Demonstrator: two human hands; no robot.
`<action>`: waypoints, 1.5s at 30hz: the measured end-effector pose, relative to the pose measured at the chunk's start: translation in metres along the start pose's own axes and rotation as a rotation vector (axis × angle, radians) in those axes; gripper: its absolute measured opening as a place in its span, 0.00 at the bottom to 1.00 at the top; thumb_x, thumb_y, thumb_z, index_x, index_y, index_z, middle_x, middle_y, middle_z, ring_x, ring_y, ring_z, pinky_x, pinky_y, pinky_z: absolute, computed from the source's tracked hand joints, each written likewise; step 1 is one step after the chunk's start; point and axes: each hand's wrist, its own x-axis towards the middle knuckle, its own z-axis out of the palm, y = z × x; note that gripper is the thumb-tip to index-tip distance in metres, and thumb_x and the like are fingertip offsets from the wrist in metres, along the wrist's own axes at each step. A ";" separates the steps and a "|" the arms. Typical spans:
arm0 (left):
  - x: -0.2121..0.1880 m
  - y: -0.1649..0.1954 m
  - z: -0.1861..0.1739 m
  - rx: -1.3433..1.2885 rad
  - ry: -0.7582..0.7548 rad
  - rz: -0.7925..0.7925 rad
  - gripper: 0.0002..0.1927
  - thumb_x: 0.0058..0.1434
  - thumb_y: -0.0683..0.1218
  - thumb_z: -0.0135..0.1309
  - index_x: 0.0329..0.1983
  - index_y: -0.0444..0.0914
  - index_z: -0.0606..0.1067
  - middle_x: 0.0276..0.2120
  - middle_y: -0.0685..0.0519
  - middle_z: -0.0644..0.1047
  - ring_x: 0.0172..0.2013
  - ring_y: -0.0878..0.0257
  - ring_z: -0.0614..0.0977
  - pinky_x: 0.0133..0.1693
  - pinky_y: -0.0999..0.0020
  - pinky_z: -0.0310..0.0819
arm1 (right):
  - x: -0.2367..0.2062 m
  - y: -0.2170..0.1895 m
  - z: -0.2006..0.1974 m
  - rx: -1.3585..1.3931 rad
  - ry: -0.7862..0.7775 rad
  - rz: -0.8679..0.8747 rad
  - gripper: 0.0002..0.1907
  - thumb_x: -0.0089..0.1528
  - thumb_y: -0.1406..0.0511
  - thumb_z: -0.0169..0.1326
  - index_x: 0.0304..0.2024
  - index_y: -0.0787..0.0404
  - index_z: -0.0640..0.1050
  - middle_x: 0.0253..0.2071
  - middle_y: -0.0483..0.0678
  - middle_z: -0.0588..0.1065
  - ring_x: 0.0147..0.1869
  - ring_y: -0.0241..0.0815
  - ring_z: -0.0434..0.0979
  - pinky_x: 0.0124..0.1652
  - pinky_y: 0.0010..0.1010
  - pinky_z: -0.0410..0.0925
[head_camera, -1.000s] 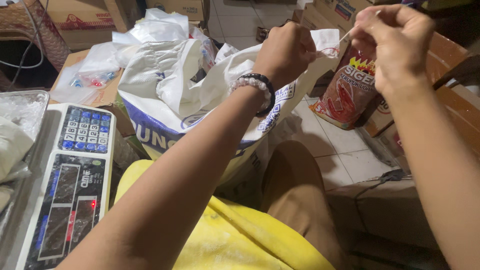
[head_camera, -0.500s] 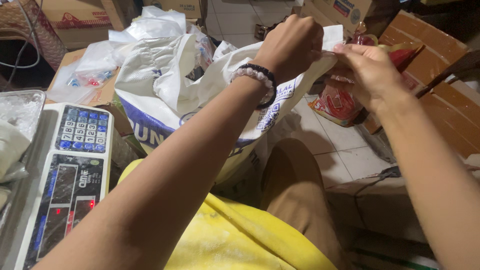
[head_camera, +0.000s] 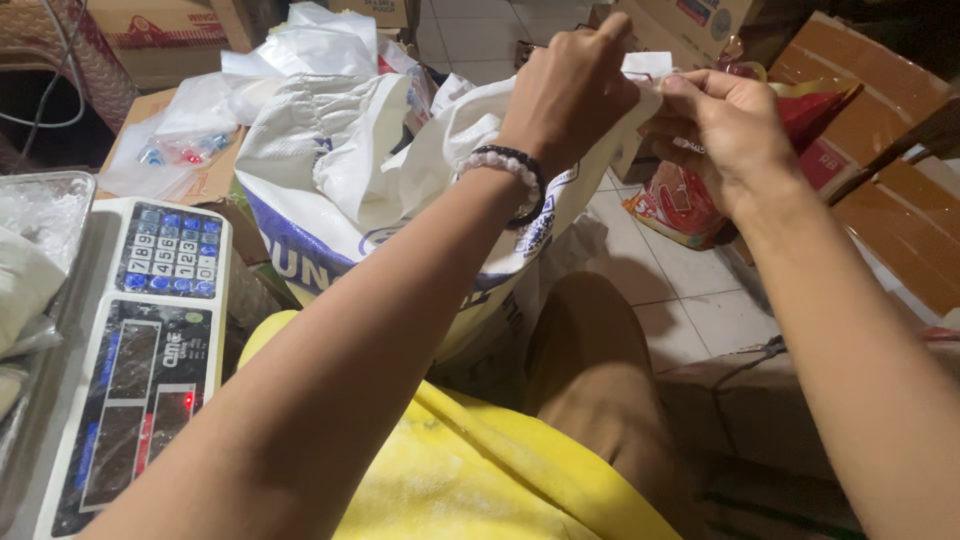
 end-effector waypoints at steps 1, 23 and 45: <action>-0.002 -0.001 -0.002 -0.017 0.032 -0.039 0.10 0.57 0.45 0.55 0.40 0.37 0.71 0.26 0.44 0.80 0.29 0.43 0.83 0.33 0.50 0.77 | 0.001 0.002 0.001 0.020 0.011 0.009 0.04 0.69 0.64 0.55 0.40 0.55 0.79 0.36 0.41 0.80 0.39 0.34 0.81 0.40 0.31 0.75; 0.007 0.013 -0.028 -0.135 -0.194 0.002 0.07 0.50 0.48 0.69 0.27 0.43 0.82 0.26 0.53 0.83 0.31 0.54 0.85 0.32 0.58 0.76 | -0.012 -0.034 -0.010 -0.876 0.077 -0.695 0.10 0.64 0.74 0.56 0.43 0.58 0.84 0.36 0.47 0.76 0.38 0.35 0.72 0.39 0.28 0.67; 0.000 0.015 -0.012 -0.216 -0.099 -0.126 0.04 0.53 0.46 0.63 0.28 0.41 0.82 0.27 0.49 0.84 0.32 0.52 0.86 0.35 0.61 0.80 | 0.014 -0.026 -0.016 -0.864 -0.117 -0.397 0.10 0.70 0.63 0.57 0.44 0.65 0.81 0.38 0.45 0.77 0.35 0.33 0.71 0.36 0.28 0.66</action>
